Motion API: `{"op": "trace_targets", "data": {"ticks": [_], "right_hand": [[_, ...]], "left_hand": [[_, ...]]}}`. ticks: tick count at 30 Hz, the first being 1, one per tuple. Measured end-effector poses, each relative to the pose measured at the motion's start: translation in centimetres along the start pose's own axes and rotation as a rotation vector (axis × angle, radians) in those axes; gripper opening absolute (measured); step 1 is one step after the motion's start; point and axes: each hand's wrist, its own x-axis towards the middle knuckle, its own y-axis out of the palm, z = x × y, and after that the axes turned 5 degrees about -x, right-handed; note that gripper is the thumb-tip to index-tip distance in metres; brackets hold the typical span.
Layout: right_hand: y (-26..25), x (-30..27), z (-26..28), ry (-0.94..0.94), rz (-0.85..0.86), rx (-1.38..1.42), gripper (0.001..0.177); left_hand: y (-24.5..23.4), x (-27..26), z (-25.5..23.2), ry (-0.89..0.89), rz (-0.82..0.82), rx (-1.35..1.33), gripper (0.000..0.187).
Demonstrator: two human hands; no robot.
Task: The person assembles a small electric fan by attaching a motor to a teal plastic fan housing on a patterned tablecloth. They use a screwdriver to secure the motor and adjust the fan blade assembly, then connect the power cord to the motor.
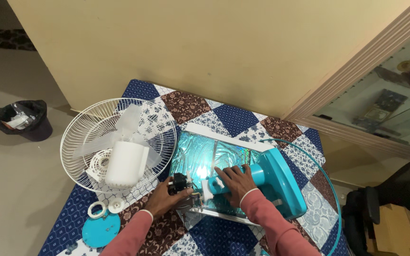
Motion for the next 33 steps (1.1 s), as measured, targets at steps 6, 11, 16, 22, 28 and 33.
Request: {"op": "trace_targets", "data": {"ticks": [6, 11, 16, 22, 28, 33], "right_hand": [[-0.8, 0.4, 0.6, 0.082, 0.128, 0.000, 0.115], [-1.6, -0.1, 0.9, 0.124, 0.063, 0.039, 0.124], [-2.6, -1.5, 0.8, 0.175, 0.050, 0.099, 0.128], [-2.8, -3.5, 1.7, 0.155, -0.178, 0.181, 0.117], [-2.4, -4.5, 4.0, 0.174, -0.547, 0.213, 0.096], [-2.1, -4.6, 7.0, 0.200, -0.662, 0.199, 0.082]], "left_hand": [[0.2, 1.2, 1.2, 0.041, -0.006, 0.101, 0.102], [-0.5, 1.0, 1.8, 0.045, -0.007, 0.064, 0.104], [-1.2, 1.0, 1.7, 0.112, -0.010, -0.092, 0.105], [-2.9, 0.8, 1.3, 0.208, -0.039, -0.114, 0.091], [-4.8, -0.6, -0.5, 0.224, -0.178, -0.065, 0.079], [-5.9, -1.3, -1.9, 0.224, -0.197, -0.021, 0.072]]}}
